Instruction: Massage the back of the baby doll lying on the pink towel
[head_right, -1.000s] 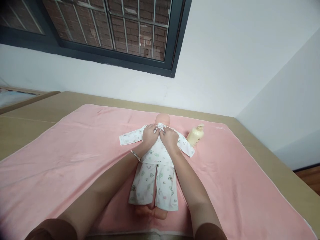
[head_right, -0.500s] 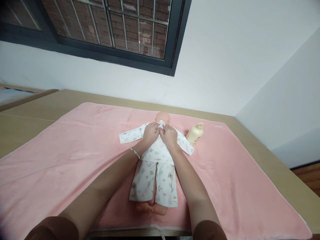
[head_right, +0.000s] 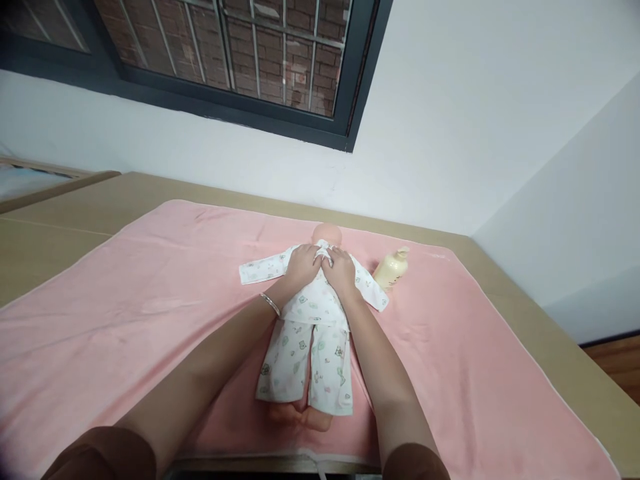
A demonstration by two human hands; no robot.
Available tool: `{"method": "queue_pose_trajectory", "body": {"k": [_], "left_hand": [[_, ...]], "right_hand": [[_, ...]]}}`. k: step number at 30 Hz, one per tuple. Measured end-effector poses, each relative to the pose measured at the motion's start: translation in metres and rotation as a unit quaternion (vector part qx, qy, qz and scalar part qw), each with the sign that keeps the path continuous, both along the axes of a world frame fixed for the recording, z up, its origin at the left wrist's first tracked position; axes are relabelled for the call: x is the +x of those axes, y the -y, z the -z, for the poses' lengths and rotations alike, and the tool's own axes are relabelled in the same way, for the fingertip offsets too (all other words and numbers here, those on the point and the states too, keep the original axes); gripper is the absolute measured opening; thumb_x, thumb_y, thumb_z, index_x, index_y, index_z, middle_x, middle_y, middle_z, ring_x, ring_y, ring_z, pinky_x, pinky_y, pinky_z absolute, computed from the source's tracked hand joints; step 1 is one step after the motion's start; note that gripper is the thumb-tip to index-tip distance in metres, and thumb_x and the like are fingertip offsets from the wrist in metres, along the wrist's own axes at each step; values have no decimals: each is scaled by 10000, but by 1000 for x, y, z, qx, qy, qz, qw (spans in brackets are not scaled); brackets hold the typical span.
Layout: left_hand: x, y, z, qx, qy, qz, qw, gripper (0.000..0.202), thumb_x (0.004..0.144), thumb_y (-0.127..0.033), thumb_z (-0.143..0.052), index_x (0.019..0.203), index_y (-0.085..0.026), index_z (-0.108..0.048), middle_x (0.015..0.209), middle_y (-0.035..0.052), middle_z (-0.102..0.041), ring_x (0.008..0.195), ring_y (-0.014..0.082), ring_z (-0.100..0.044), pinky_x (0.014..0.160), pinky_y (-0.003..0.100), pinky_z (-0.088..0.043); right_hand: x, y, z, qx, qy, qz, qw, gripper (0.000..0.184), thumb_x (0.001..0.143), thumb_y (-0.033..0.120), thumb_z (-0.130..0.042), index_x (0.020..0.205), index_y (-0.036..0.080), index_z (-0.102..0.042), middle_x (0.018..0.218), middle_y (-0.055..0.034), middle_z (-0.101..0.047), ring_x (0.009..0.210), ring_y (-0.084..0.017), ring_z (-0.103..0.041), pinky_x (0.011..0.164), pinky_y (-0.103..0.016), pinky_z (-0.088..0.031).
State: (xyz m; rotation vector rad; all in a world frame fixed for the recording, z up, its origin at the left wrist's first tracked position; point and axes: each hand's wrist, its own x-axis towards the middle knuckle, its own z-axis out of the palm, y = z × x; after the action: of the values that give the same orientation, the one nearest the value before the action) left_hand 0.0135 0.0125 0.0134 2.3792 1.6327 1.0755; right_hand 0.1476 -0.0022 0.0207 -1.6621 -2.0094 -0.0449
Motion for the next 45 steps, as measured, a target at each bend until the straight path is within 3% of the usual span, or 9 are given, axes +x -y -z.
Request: {"method": "queue_pose_trajectory", "body": {"k": [3,7,13,17,22,26,38,45], "left_hand": [[0,5,0,6,17,-42,999,196,927,-286,-508,1009,-173,-646,1038,142,-669,1069,305,-577,934,422,-419],[1,5,1,-10,44,-72,996,231,907,-300,-536,1058,-164,-645,1085,145,-665,1095,304,-572,966,418,-417],[0,-5,5,-27,43,-17,999,290,912,-259,-510,1166,-174,-622,1226,119,-655,1193,282,-553,1068,423,-364],[-1,-3,2,-10,26,9,1000,228,907,-202,-502,1093,-194,-634,1144,81,-679,1138,262,-575,1006,405,-405],[0,6,0,16,19,-50,998,111,902,-249,-539,923,-190,-631,994,93,-684,1031,266,-599,905,390,-440],[2,9,2,17,34,-94,995,132,894,-282,-556,927,-179,-632,982,100,-688,1001,273,-605,893,386,-442],[3,5,-3,-38,13,-99,994,292,905,-315,-521,1121,-139,-610,1146,131,-669,1112,291,-578,985,401,-419],[2,-3,4,-56,25,-76,995,306,914,-340,-509,1153,-184,-619,1243,115,-641,1201,277,-545,1062,410,-383]], "right_hand": [[-7,12,-4,-2,-23,54,998,383,970,347,-387,1182,211,-674,1230,-75,-686,1165,-223,-597,981,-298,-415],[-13,17,-6,-18,-45,140,989,393,958,432,-409,1148,210,-672,1058,-84,-726,1004,-256,-651,865,-318,-442],[-1,-3,0,10,-34,28,999,418,928,300,-447,1289,163,-607,1331,-100,-624,1254,-247,-525,1090,-349,-328],[2,-7,6,25,-67,1,997,363,902,267,-473,1201,163,-650,1287,-103,-651,1182,-247,-570,1033,-340,-377],[-4,4,6,43,-97,58,993,257,896,336,-495,1006,190,-675,982,-76,-729,936,-233,-639,809,-289,-421],[-9,12,-1,29,-84,121,989,266,895,404,-498,968,204,-658,931,-64,-720,898,-235,-638,757,-288,-403],[-8,8,-5,0,-66,126,990,388,892,383,-474,1177,158,-612,1123,-129,-681,1045,-295,-599,894,-362,-414],[-2,-2,1,21,-31,52,998,393,913,295,-424,1226,164,-622,1229,-108,-663,1152,-276,-557,1012,-371,-368]]}}
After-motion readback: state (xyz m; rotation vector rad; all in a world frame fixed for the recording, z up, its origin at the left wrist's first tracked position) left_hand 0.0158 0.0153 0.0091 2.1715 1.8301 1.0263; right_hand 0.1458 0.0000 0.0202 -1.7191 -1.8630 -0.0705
